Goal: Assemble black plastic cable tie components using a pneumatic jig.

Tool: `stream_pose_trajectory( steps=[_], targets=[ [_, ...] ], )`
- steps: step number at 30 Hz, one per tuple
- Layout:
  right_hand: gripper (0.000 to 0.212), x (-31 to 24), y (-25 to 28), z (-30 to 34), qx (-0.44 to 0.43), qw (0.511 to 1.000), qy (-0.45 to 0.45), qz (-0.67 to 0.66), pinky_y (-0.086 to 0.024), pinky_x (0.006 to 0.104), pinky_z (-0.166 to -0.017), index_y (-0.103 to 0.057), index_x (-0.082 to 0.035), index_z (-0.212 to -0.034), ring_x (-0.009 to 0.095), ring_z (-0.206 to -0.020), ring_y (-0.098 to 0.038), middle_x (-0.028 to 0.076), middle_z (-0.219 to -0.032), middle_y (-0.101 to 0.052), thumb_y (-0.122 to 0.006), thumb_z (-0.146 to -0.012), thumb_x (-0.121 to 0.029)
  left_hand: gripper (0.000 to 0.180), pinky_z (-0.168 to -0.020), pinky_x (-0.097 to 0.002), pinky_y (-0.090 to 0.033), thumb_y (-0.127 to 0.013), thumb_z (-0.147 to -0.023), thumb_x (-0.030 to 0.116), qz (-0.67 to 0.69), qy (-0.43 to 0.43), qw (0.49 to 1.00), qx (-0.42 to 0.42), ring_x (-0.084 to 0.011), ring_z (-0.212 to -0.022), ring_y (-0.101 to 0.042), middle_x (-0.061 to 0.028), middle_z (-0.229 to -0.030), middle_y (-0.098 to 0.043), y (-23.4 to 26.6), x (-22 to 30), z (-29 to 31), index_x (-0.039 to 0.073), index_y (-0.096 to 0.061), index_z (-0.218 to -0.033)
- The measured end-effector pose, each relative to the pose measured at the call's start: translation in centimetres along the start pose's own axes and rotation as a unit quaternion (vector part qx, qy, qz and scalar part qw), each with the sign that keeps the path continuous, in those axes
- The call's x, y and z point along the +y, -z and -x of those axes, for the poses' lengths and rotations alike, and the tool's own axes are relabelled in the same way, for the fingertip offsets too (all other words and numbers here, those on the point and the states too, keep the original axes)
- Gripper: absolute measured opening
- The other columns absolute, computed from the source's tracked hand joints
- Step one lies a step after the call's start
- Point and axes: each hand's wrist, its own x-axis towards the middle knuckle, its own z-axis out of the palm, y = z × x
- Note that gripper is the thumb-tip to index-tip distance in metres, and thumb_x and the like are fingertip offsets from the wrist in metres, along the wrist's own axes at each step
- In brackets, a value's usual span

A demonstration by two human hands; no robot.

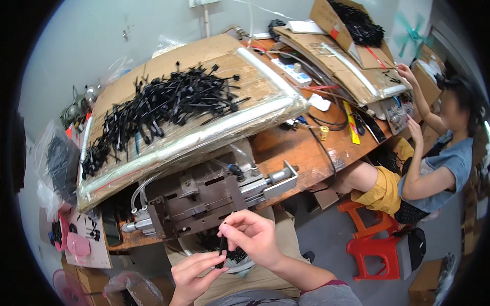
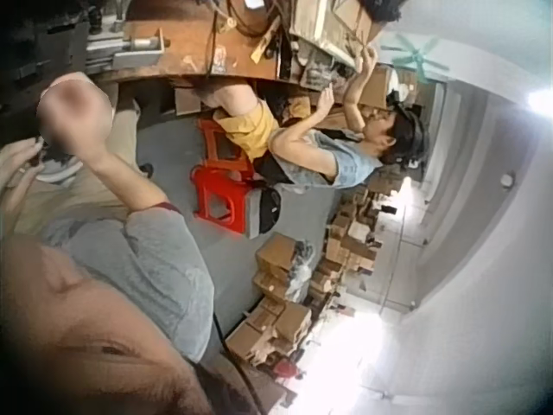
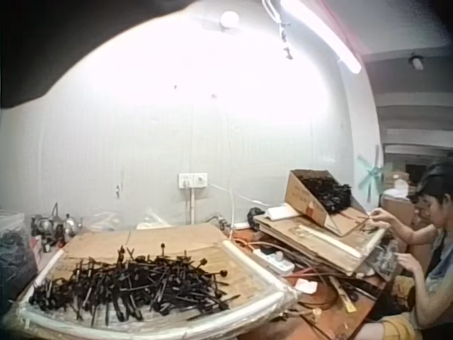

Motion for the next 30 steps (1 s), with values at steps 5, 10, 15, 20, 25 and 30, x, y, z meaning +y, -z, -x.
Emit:
stream_pose_trajectory(
  steps=[5,10,15,20,25,30],
  targets=[
    [0.016,-0.2,0.6,-0.2,-0.072,0.995,-0.047,-0.046,-0.049,0.0220,-0.058,-0.064,0.005,-0.107,0.010,-0.061,-0.060,0.015,-0.090,-0.069,-0.058,-0.097,-0.005,0.025,-0.068,-0.0306,-0.058,-0.076,-0.078,-0.006,0.058,-0.005,0.998,-0.001,-0.0262,-0.087,-0.071,-0.0180,-0.105,-0.071,0.2,1.5,-1.0,-0.003,-0.072,-0.103],
    [0.020,-0.1,1.2,-0.2,-0.107,0.989,-0.083,-0.056,-0.049,0.0221,-0.058,-0.065,0.004,-0.113,0.008,-0.060,-0.058,0.013,-0.089,-0.069,-0.057,-0.098,-0.007,0.023,-0.067,-0.0300,-0.058,-0.075,-0.079,-0.006,0.070,0.007,0.997,-0.018,-0.0249,-0.087,-0.071,-0.0187,-0.105,-0.071,0.3,1.7,-1.0,-0.004,-0.071,-0.102],
    [0.019,0.1,0.9,0.1,-0.103,0.989,-0.081,-0.062,-0.046,0.0195,-0.058,-0.065,0.003,-0.110,0.004,-0.060,-0.055,0.007,-0.085,-0.067,-0.060,-0.099,-0.012,0.021,-0.066,-0.0299,-0.058,-0.075,-0.078,-0.007,0.071,-0.015,0.997,-0.010,-0.0251,-0.085,-0.070,-0.0198,-0.102,-0.071,0.3,1.8,-1.3,-0.006,-0.071,-0.099],
    [0.018,0.4,1.2,0.5,-0.108,0.987,-0.092,-0.075,-0.047,0.0201,-0.058,-0.065,0.003,-0.109,0.005,-0.060,-0.055,0.007,-0.087,-0.067,-0.060,-0.099,-0.012,0.023,-0.065,-0.0299,-0.057,-0.077,-0.075,-0.007,0.073,-0.027,0.997,0.007,-0.0261,-0.083,-0.069,-0.0197,-0.097,-0.070,0.0,1.7,-1.4,-0.007,-0.071,-0.097],
    [0.017,0.8,1.1,0.5,-0.116,0.985,-0.097,-0.085,-0.045,0.0189,-0.057,-0.065,0.001,-0.105,0.004,-0.061,-0.055,0.005,-0.089,-0.067,-0.063,-0.097,-0.013,0.025,-0.064,-0.0296,-0.056,-0.079,-0.074,-0.007,0.054,-0.033,0.998,0.008,-0.0259,-0.083,-0.069,-0.0191,-0.097,-0.070,0.1,1.6,-1.4,-0.006,-0.071,-0.097],
    [0.018,1.5,1.1,0.8,-0.114,0.985,-0.092,-0.095,-0.045,0.0191,-0.058,-0.061,0.000,-0.111,0.004,-0.062,-0.055,0.004,-0.091,-0.066,-0.062,-0.098,-0.012,0.026,-0.063,-0.0298,-0.054,-0.080,-0.073,-0.006,0.045,-0.036,0.998,0.016,-0.0257,-0.081,-0.068,-0.0188,-0.096,-0.070,-0.1,1.5,-1.4,-0.005,-0.072,-0.097]
  ],
)
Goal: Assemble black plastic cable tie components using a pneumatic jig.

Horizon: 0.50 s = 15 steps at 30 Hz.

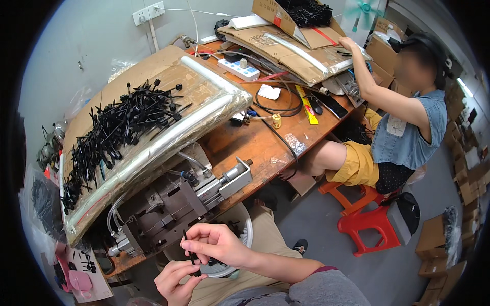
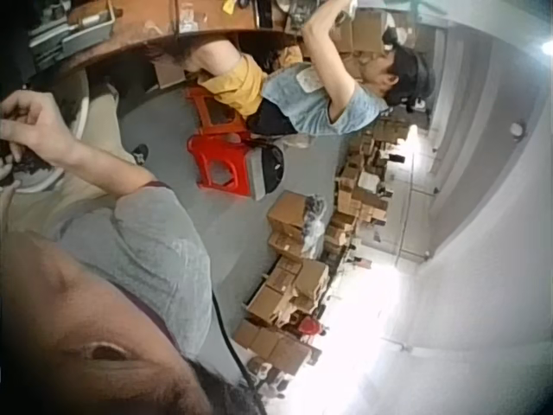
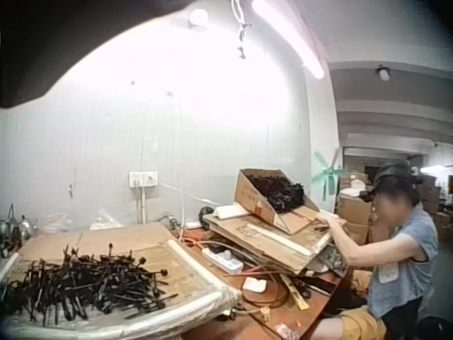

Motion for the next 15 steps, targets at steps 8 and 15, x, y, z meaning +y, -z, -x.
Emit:
stream_pose_trajectory(
  steps=[8,15],
  targets=[
    [0.051,-2.5,2.5,2.3,0.160,0.922,0.308,0.172,-0.048,0.0256,-0.066,-0.023,-0.003,-0.147,0.015,-0.069,-0.060,0.020,-0.114,-0.060,-0.039,-0.104,-0.025,0.027,-0.068,-0.0316,-0.053,-0.082,-0.070,-0.006,-0.028,0.002,1.000,0.000,-0.0268,-0.081,-0.067,-0.0183,-0.096,-0.070,0.3,0.7,-0.4,-0.005,-0.071,-0.095],
    [0.081,-7.8,2.6,3.1,0.325,0.692,0.593,0.254,-0.053,0.0407,-0.086,-0.006,-0.007,-0.155,0.033,-0.114,-0.057,0.027,-0.144,-0.038,-0.039,-0.100,-0.056,0.029,-0.069,-0.0326,-0.053,-0.083,-0.068,-0.007,-0.029,0.027,0.999,0.002,-0.0275,-0.081,-0.067,-0.0187,-0.094,-0.070,-0.2,0.3,0.2,-0.005,-0.071,-0.094]
  ],
)
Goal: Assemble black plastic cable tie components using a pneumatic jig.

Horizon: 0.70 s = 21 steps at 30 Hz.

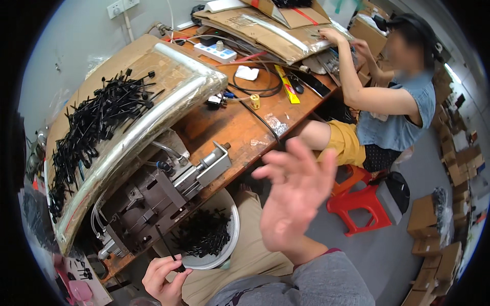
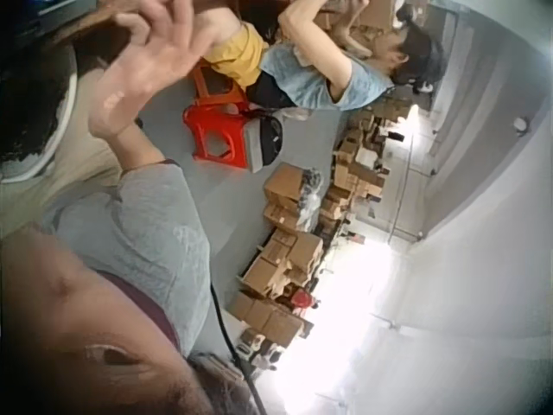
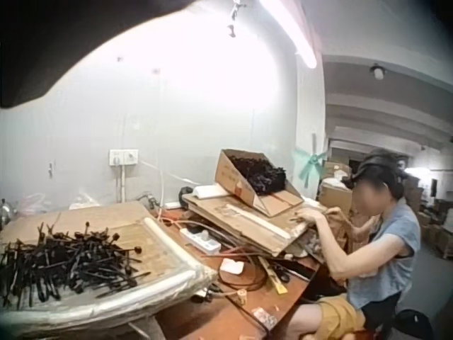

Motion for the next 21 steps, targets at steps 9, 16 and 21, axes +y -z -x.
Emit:
stream_pose_trajectory(
  steps=[9,16,21],
  targets=[
    [0.021,0.2,-0.6,1.2,-0.406,0.906,-0.088,0.085,-0.053,0.0352,-0.073,-0.069,0.009,-0.105,0.029,-0.082,-0.068,0.019,-0.095,-0.071,-0.061,-0.090,-0.004,0.030,-0.072,-0.0364,-0.054,-0.084,-0.067,-0.006,-0.051,-0.001,0.999,0.007,-0.0301,-0.083,-0.068,-0.0199,-0.092,-0.070,0.5,0.4,-0.2,-0.005,-0.070,-0.094],
    [0.019,0.7,-1.5,3.6,-0.426,0.894,-0.133,0.042,-0.053,0.0324,-0.067,-0.070,0.005,-0.105,0.023,-0.075,-0.068,0.014,-0.091,-0.072,-0.067,-0.087,-0.002,0.031,-0.073,-0.0365,-0.054,-0.084,-0.067,-0.007,-0.064,-0.011,0.998,0.012,-0.0303,-0.084,-0.068,-0.0201,-0.093,-0.070,0.8,0.7,-0.1,-0.005,-0.070,-0.095],
    [0.031,0.0,-1.8,5.1,-0.344,0.913,-0.218,-0.016,-0.052,0.0288,-0.072,-0.059,0.005,-0.123,0.016,-0.077,-0.064,0.016,-0.104,-0.068,-0.061,-0.094,-0.004,0.031,-0.073,-0.0363,-0.054,-0.083,-0.067,-0.008,-0.061,-0.018,0.998,0.029,-0.0304,-0.084,-0.068,-0.0204,-0.094,-0.070,0.9,0.3,0.2,-0.004,-0.070,-0.095]
  ],
)
